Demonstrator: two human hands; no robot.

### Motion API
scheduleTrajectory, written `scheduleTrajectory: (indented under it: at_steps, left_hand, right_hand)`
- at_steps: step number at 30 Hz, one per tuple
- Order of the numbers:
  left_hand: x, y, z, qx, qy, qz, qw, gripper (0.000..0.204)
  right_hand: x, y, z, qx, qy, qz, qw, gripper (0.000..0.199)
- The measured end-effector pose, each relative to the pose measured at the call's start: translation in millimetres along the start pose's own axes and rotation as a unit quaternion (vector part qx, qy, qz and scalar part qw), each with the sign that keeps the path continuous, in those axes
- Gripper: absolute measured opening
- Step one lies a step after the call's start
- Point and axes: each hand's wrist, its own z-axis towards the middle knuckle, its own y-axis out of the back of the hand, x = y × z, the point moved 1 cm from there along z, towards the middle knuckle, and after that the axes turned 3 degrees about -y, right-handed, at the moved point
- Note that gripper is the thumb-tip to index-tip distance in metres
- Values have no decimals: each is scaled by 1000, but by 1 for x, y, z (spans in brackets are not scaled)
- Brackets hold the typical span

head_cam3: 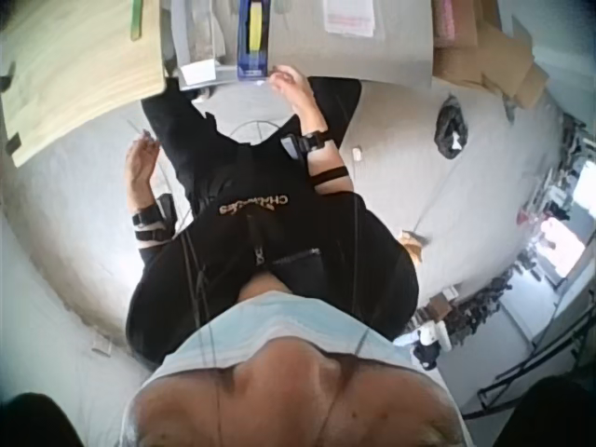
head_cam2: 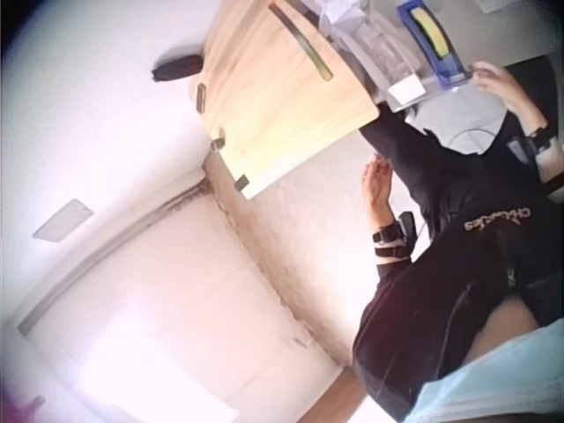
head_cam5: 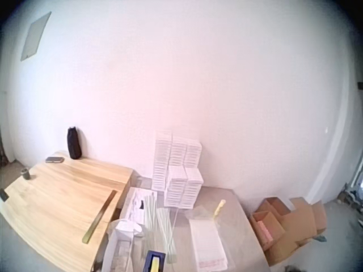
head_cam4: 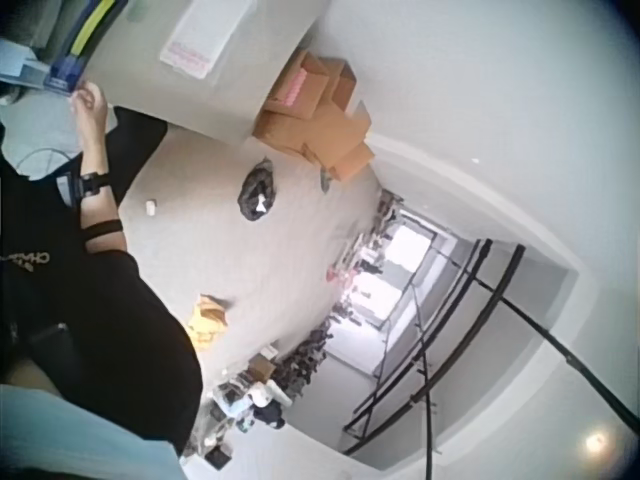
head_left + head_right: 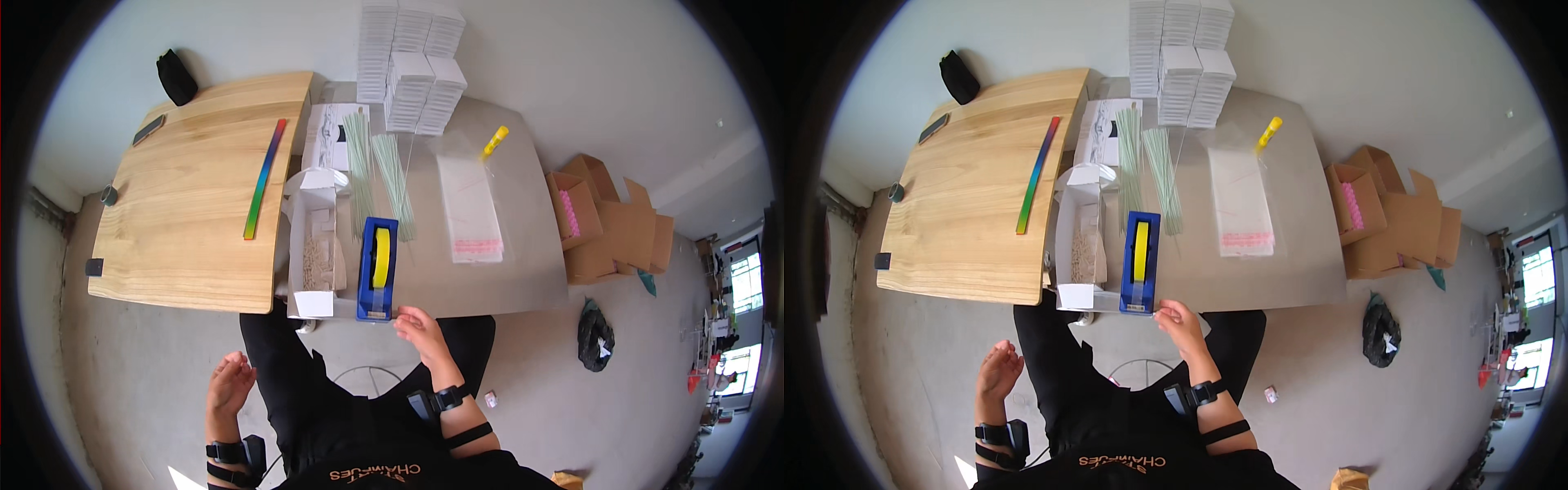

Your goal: The person removes a tape roll from a dispenser, takes the core out of the roll, and inserts it into a new roll of yellow tape. They then place the new roll back into the dispenser and pull a piece of tape.

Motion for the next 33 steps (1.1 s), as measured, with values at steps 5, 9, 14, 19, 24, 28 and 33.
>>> scheduleTrajectory:
  at_steps: [5,9,14,19,24,28,33]
  left_hand:
    - [-5,18,2,-35,-28,20,999,11]
    - [-13,21,1,-79,-66,55,993,19]
    - [-11,62,3,-125,-74,24,989,24]
    - [-4,80,2,-92,-88,27,992,9]
    - [0,75,-7,-142,-54,59,987,15]
    - [4,86,-4,-127,-85,62,986,25]
    - [11,119,3,-248,-39,95,963,38]
  right_hand:
    - [-1,5,-4,-9,0,-4,1000,39]
    - [-1,8,-6,-12,4,-14,1000,36]
    - [-5,10,-8,-21,-20,-20,999,34]
    - [-5,15,-10,-26,-14,-8,1000,31]
    - [-3,9,-10,-18,-14,-12,1000,31]
    - [1,7,-11,-26,-9,-16,999,34]
    - [0,8,-13,-28,-12,-18,999,36]
